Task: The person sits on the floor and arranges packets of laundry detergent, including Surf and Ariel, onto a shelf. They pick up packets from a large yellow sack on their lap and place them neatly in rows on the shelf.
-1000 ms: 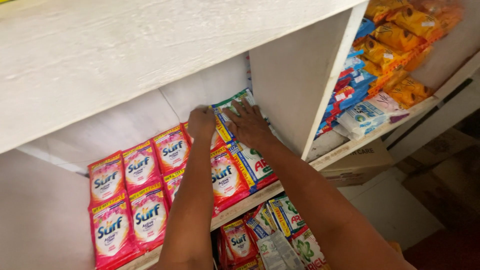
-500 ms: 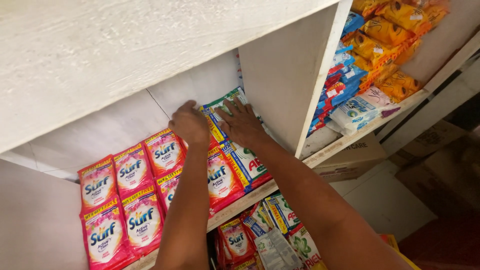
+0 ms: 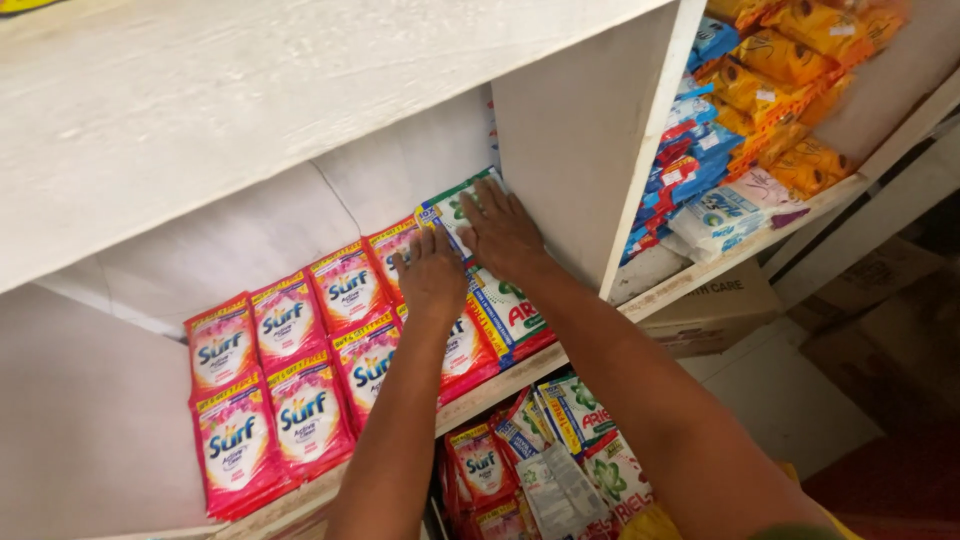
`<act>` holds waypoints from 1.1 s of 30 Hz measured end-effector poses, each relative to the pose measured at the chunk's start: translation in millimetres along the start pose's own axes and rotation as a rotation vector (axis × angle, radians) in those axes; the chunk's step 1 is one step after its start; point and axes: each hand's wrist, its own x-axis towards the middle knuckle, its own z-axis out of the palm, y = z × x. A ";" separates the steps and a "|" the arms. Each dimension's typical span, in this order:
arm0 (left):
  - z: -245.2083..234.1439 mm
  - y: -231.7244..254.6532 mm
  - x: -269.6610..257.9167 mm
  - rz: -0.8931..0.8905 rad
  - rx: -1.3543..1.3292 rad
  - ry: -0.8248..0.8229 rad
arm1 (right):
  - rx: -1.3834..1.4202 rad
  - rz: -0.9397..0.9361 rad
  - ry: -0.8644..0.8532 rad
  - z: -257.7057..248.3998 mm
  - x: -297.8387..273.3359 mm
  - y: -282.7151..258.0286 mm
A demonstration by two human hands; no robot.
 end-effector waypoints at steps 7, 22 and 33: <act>-11.3 -1.2 -2.6 -0.042 0.002 -0.113 | 0.060 -0.046 -0.002 18.6 1.7 13.9; -107.8 79.2 -306.5 -0.176 -0.913 0.120 | 0.463 -0.310 0.319 -72.9 -238.9 -48.2; -86.6 148.9 -472.0 0.297 -0.751 -0.988 | 0.116 0.032 -0.611 131.5 -392.9 54.4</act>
